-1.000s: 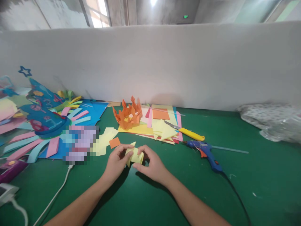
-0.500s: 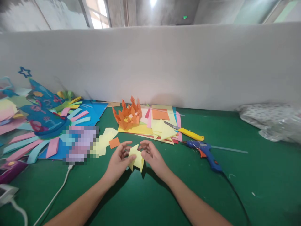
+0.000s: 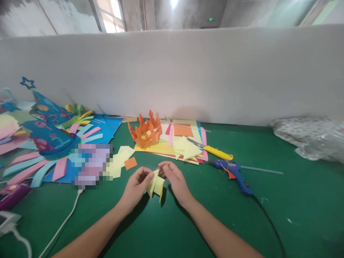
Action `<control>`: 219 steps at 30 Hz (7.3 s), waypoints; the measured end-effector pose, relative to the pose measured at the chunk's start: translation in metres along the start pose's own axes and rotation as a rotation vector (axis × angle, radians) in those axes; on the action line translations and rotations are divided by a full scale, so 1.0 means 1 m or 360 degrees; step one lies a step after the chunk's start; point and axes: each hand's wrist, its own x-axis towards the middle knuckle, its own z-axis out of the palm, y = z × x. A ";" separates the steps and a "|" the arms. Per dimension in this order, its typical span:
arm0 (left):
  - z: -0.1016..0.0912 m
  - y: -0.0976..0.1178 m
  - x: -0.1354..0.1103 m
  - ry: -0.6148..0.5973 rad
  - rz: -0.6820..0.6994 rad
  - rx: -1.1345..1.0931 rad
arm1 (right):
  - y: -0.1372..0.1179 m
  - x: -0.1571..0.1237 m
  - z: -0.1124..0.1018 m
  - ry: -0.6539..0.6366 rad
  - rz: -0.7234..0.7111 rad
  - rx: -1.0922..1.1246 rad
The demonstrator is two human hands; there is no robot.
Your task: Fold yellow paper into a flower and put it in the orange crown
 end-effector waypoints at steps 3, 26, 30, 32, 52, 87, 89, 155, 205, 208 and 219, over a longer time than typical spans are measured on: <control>-0.002 0.001 0.002 0.0119 -0.0018 -0.0069 | 0.002 0.001 -0.002 -0.0069 -0.0097 0.0159; -0.002 0.006 0.001 -0.0008 -0.0297 -0.0304 | 0.005 -0.003 -0.001 -0.0079 0.0043 -0.0244; -0.001 0.007 0.001 0.0031 -0.0344 -0.0376 | 0.006 -0.002 -0.002 -0.0088 0.0025 -0.0237; -0.001 0.008 0.001 0.0044 -0.0360 -0.0396 | 0.006 -0.002 -0.002 -0.0077 0.0028 -0.0240; 0.000 0.004 0.001 0.0214 -0.0387 -0.0560 | 0.003 -0.002 0.001 -0.0081 0.0080 -0.0164; -0.006 0.003 0.005 0.0190 -0.0459 -0.0780 | 0.010 -0.003 0.001 -0.0080 0.0029 -0.0126; -0.005 0.003 0.005 0.0205 -0.0460 -0.0782 | 0.010 -0.003 0.001 -0.0084 0.0033 -0.0109; -0.006 0.002 0.010 0.0096 0.0101 -0.0357 | 0.004 -0.002 0.009 0.0024 0.0077 0.0119; -0.006 -0.003 0.006 0.0059 0.0164 -0.0072 | 0.009 -0.003 0.009 -0.0052 0.0010 0.0041; -0.008 -0.004 0.007 0.0048 0.0168 -0.0049 | 0.009 -0.004 0.009 -0.0093 -0.0018 -0.0026; -0.008 -0.008 0.005 -0.0206 0.0336 0.0323 | 0.007 -0.002 -0.003 -0.0084 -0.0327 -0.0249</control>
